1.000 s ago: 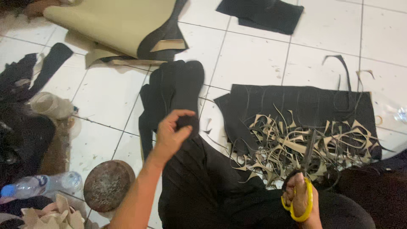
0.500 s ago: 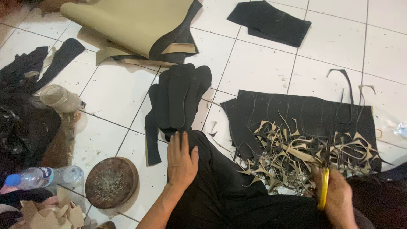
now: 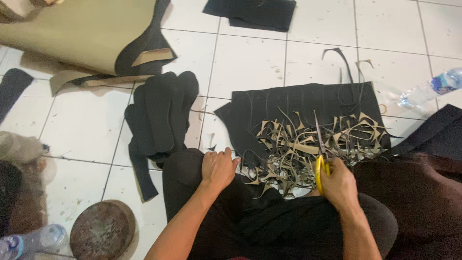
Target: The person sits on a tiled floor and uses yellow-handled scissors to cut black material into shoe insole shapes. They repeatedly cut along white outlines on the material, separating the insoles from the surrounding sheet and placing the finished pieces aside.
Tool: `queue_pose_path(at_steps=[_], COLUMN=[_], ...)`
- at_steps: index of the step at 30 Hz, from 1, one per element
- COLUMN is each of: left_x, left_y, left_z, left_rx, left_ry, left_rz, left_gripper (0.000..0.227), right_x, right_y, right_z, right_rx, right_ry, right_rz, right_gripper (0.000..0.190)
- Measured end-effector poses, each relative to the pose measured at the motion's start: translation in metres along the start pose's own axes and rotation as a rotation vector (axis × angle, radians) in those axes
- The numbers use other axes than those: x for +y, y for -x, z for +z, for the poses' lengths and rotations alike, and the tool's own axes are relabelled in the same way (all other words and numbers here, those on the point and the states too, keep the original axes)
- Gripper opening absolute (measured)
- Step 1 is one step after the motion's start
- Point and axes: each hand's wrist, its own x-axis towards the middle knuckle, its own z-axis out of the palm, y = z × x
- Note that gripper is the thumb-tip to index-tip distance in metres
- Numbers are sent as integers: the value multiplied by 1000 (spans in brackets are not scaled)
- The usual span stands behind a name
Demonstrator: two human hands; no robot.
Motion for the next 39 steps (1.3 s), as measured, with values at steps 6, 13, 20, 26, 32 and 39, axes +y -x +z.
queue_pose_path(at_steps=[6,13,20,26,32,39], left_x=[-1,21,37,58,57,61], left_y=[-70,-88,-84,-34,18,51], left_z=[70,36,20,-17,7,-17], left_rx=[-115,-69,210,456,448,-55], left_ry=[266,651,666,1111,970,1224], left_rz=[-303,-592,-444,-360,-227,-270], left_gripper=[74,82,25,60,33,45], right_x=[1,8,7,-38,-65,-52], right_y=[-8,-33,-36,-8,40,63], right_z=[0,18,23,-10,39,78], right_rx=[-83,-114,-133,-452,-536,-402], right_ry=[-39,-35,-78,-333,-591,-720], right_rz=[95,99,75,130,158,94], right_gripper=[35,35,31,28,23,26])
